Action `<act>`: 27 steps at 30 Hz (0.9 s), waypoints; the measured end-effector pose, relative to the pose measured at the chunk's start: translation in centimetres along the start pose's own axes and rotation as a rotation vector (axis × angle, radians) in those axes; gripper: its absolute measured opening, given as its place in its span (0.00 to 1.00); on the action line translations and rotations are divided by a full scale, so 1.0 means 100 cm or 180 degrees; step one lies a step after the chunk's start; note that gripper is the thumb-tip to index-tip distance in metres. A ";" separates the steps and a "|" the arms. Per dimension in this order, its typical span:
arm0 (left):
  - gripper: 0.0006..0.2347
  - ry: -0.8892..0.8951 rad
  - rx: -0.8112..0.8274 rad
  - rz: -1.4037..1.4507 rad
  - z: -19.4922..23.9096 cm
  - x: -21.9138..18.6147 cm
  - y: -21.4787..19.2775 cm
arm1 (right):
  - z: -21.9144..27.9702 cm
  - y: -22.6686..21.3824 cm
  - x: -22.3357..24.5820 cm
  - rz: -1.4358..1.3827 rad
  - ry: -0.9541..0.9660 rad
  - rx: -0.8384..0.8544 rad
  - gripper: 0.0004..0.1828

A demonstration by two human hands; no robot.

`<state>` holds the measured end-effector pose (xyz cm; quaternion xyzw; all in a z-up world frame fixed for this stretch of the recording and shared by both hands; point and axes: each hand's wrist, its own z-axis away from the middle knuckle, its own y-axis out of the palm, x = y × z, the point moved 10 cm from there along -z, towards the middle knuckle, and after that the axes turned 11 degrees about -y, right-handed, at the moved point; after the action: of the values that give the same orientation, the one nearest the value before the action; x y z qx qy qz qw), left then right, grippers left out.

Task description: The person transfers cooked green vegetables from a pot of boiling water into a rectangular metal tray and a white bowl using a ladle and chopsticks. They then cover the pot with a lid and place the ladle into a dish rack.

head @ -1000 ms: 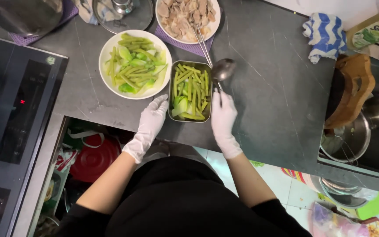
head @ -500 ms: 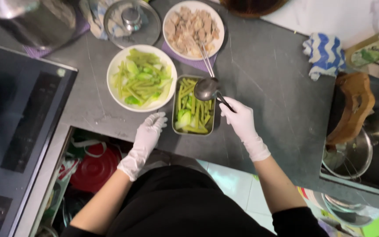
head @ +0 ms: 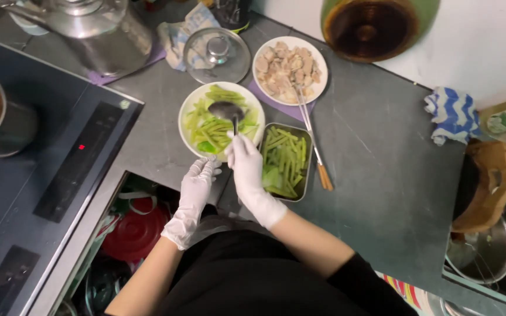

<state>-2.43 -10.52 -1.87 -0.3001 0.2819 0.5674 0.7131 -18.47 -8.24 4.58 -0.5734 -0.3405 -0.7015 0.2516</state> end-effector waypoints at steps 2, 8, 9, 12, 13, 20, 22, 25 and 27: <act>0.12 0.0054 -0.0091 0.0054 -0.010 0.009 -0.014 | -0.019 0.006 -0.017 0.0029 -0.0151 -0.0122 0.17; 0.12 0.0205 -0.0044 0.0062 -0.016 0.014 -0.028 | -0.068 0.006 -0.070 -0.0061 -0.0361 -0.0520 0.18; 0.13 0.0266 0.0025 -0.0011 -0.018 0.012 -0.026 | -0.072 0.006 -0.076 -0.0064 -0.0347 -0.0553 0.20; 0.14 0.0203 0.0127 -0.0087 0.002 -0.010 -0.023 | -0.070 0.005 -0.057 0.0178 -0.0672 -0.0584 0.24; 0.14 0.0269 0.0263 -0.0160 0.025 -0.033 -0.018 | -0.056 0.001 -0.042 0.0173 -0.0754 -0.0730 0.24; 0.19 0.0159 0.0181 -0.1096 -0.009 -0.024 -0.014 | -0.007 0.006 0.026 0.1861 -0.1162 -0.0307 0.22; 0.18 0.0511 0.0084 -0.1216 -0.037 0.003 -0.021 | 0.001 -0.009 0.039 0.1734 -0.1155 -0.0425 0.23; 0.13 0.2021 -0.0568 -0.0999 -0.012 -0.032 -0.022 | 0.024 -0.053 0.072 0.1259 -0.1049 -0.0564 0.20; 0.21 0.3544 -0.0452 -0.0811 0.018 -0.057 0.006 | 0.052 -0.093 0.119 0.1143 -0.1808 -0.0584 0.13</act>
<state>-4.08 -12.74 3.51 -0.6323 0.5377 0.2511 0.4980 -24.71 2.16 14.96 -0.8166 -0.2261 -0.4861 0.2137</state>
